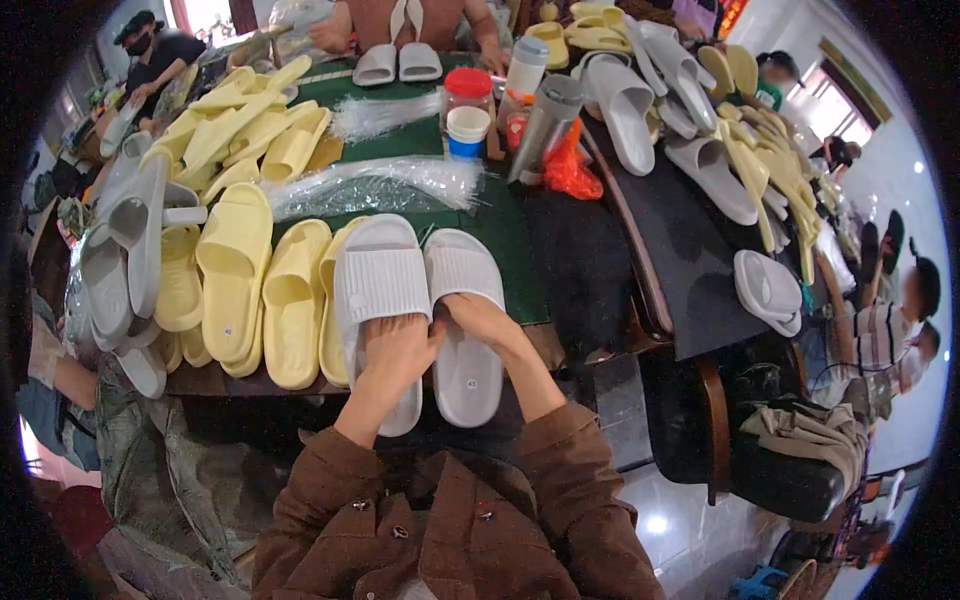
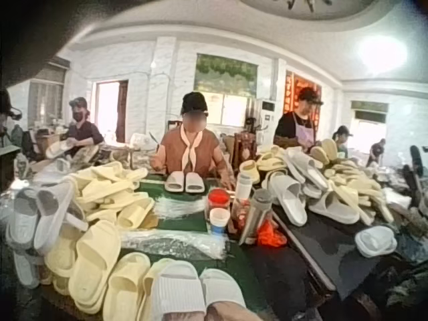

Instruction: The person assembles plastic slippers by hand at a workbench. They pick up pairs of yellow, white, and black slippers, insert small fasteners into the straps, and place the finished pairs on the table. The process involves repetitive handling of individual units and fasteners.

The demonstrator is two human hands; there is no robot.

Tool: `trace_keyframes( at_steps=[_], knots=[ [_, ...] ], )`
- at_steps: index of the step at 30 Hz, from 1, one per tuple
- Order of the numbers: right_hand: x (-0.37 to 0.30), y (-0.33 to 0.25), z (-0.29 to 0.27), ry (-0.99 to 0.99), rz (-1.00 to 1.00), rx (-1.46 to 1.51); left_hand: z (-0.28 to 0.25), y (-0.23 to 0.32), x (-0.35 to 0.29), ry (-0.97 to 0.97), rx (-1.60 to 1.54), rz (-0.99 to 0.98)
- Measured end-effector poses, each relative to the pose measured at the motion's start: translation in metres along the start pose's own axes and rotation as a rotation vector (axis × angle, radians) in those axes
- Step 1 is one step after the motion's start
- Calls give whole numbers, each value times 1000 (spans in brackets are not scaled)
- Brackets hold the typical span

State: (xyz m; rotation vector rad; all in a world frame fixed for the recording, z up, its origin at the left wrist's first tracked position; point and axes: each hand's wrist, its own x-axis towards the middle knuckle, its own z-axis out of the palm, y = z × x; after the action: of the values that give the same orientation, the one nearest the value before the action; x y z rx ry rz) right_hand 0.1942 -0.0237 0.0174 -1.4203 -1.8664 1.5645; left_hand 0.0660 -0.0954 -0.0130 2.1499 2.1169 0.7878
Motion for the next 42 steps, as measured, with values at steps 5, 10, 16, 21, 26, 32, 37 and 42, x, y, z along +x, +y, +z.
trace_keyframes(
  at_steps=[5, 10, 16, 21, 26, 32, 37, 42],
  knots=[
    [5, 2, -7, -58, 27, -94, -24, 2, 6, -221, -135, -25],
    [0, -9, 0, -30, 83, -108, -37, -5, 9, -433, -286, -129],
    [-1, -8, 1, -5, 15, -136, -53, 4, 10, -436, -271, -79],
    [8, 4, 8, 32, -59, -162, -16, 1, -1, -220, -124, -65],
    [9, 2, 5, -12, 26, -169, -14, 11, 4, -215, -94, -181],
    [14, 24, 14, 113, -150, -131, -11, 12, 3, -124, 9, -125],
    [6, 20, 15, 138, -260, -319, 4, 5, -1, 23, 78, -66],
    [-22, 25, 18, 292, -529, -428, 10, 0, -6, 51, 86, -14]
  ],
)
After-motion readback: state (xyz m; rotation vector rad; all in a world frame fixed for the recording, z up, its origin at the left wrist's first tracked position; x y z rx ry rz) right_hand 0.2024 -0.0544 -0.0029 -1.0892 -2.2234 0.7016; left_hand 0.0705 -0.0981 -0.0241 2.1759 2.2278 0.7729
